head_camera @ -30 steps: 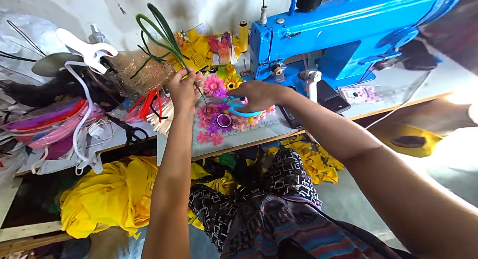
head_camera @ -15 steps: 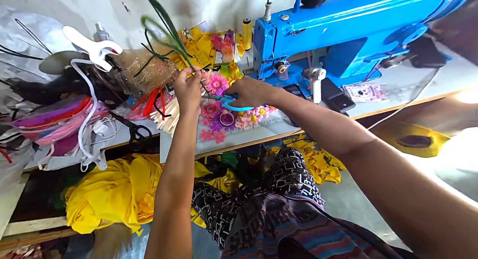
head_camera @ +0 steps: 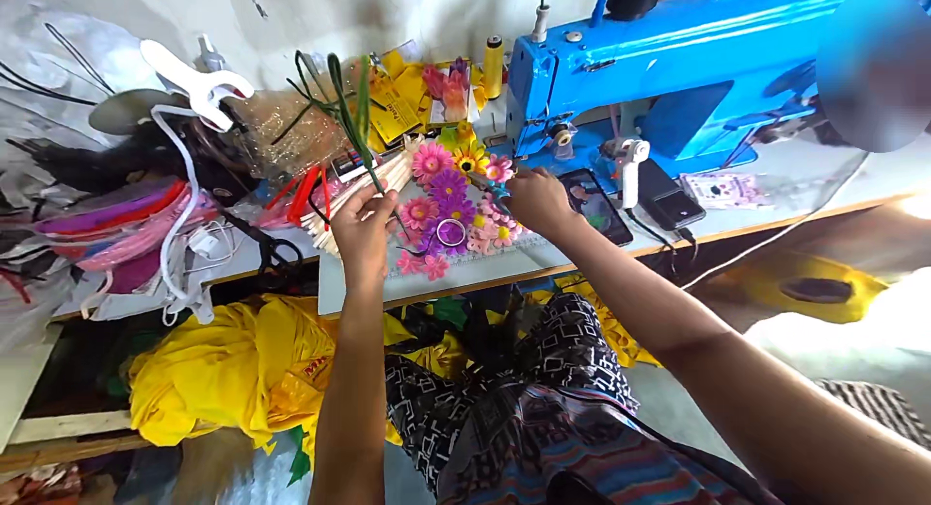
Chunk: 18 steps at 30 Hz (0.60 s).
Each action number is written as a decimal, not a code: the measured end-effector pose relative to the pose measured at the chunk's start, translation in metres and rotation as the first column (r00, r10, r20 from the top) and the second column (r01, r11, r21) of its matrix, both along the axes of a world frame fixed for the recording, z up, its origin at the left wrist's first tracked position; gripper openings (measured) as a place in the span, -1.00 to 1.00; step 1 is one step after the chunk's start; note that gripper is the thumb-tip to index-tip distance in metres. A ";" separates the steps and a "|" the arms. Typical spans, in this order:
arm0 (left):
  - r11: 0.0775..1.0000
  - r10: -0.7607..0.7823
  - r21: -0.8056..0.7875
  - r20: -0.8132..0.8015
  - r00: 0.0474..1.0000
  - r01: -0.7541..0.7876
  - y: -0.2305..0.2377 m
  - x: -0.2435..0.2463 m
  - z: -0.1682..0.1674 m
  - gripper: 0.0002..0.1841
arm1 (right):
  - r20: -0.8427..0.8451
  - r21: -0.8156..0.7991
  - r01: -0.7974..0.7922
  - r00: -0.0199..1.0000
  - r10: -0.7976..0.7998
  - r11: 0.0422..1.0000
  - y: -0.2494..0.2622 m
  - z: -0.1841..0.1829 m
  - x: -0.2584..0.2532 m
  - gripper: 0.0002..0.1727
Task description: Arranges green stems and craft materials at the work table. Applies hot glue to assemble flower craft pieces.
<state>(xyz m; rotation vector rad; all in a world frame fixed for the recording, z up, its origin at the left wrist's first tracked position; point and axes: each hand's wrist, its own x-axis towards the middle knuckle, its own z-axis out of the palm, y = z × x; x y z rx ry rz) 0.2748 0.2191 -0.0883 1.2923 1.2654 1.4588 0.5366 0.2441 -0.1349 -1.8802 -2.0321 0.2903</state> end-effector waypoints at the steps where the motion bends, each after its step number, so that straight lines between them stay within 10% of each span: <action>1: 1.000 0.014 0.010 0.021 1.000 -0.015 -0.004 0.000 -0.002 -0.73 | -0.068 0.105 -0.059 0.995 0.066 0.993 -0.009 0.003 -0.006 -0.67; 5: 1.000 0.024 0.007 0.108 0.994 -0.025 -0.027 0.013 -0.006 -0.77 | -0.525 0.233 -0.355 0.738 0.424 0.905 -0.048 0.009 -0.058 -0.72; 9: 0.997 0.004 0.075 0.042 0.999 -0.008 -0.044 0.017 -0.016 -0.74 | -0.890 0.076 -0.504 0.355 0.286 0.860 -0.060 -0.002 -0.092 -0.86; 18: 0.993 0.060 0.093 0.122 0.991 -0.071 -0.058 0.008 -0.017 -0.71 | -0.955 -0.042 -0.523 0.271 0.119 0.851 -0.077 -0.013 -0.102 -0.88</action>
